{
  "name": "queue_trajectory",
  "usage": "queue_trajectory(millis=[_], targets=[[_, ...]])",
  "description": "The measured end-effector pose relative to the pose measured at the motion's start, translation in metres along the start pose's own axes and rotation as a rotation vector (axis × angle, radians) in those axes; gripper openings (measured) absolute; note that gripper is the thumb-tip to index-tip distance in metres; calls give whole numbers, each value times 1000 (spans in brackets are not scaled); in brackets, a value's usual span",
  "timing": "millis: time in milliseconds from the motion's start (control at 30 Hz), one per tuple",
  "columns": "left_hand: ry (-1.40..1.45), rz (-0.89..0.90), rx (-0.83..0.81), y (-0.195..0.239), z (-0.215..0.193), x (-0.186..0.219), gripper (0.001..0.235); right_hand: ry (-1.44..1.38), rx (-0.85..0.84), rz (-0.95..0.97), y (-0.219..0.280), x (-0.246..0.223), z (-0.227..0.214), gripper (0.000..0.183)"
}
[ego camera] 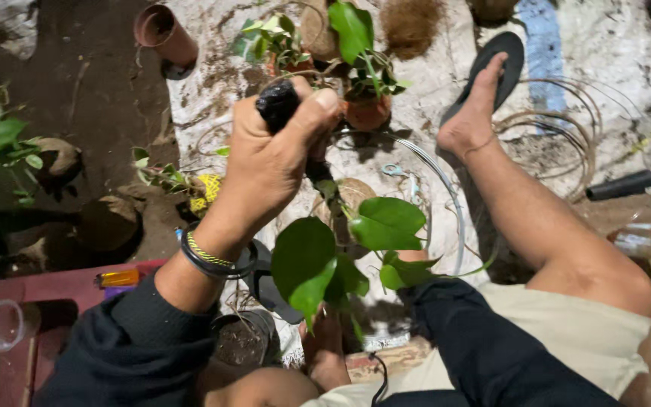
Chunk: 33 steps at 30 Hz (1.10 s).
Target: The person uses pliers to attach a plant to a vertical black pole by wrapping and securing a thin wire around the stem and pole. They repeatedly tighten and adjust the wire to hold the plant in place.
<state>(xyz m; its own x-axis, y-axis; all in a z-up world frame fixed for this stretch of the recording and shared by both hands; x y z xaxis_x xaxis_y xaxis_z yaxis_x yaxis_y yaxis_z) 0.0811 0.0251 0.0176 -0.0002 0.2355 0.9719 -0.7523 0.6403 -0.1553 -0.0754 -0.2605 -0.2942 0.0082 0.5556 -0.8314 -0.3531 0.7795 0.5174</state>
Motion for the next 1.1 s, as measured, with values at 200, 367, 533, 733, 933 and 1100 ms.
queue_trajectory(millis=[200, 367, 533, 733, 933, 1100], targets=[[-184, -2, -84, 1, 6, 4, 20, -39, -96, -105, -48, -44, 59, 103], [-335, 216, -72, 18, -3, 17, 12, -49, -29, -60, -51, -53, 78, 118], [-89, 110, 24, 16, -7, 4, 11, -124, -36, -3, -51, -47, 75, 126], [134, 10, -4, 18, -18, -17, 15, -116, -107, -36, -68, -33, 72, 125], [156, 60, -172, 14, 9, -23, 20, 37, -15, -229, 32, -85, 30, 69], [40, 172, -160, 6, 25, -32, 16, 371, -319, -928, 197, -193, -34, 8]])
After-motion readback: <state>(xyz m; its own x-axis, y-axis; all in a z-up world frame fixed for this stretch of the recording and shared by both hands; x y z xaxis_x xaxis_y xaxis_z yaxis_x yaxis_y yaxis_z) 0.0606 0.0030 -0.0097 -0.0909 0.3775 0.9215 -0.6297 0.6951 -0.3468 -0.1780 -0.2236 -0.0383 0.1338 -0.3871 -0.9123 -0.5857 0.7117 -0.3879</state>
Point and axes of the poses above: each hand's wrist, its own y-axis away from the middle knuckle, its own z-axis out of the palm, x = y × z, the point moved 5 cm from there along -y, towards the middle knuckle, and after that the axes turned 9 degrees about x, right-handed, at the moved point
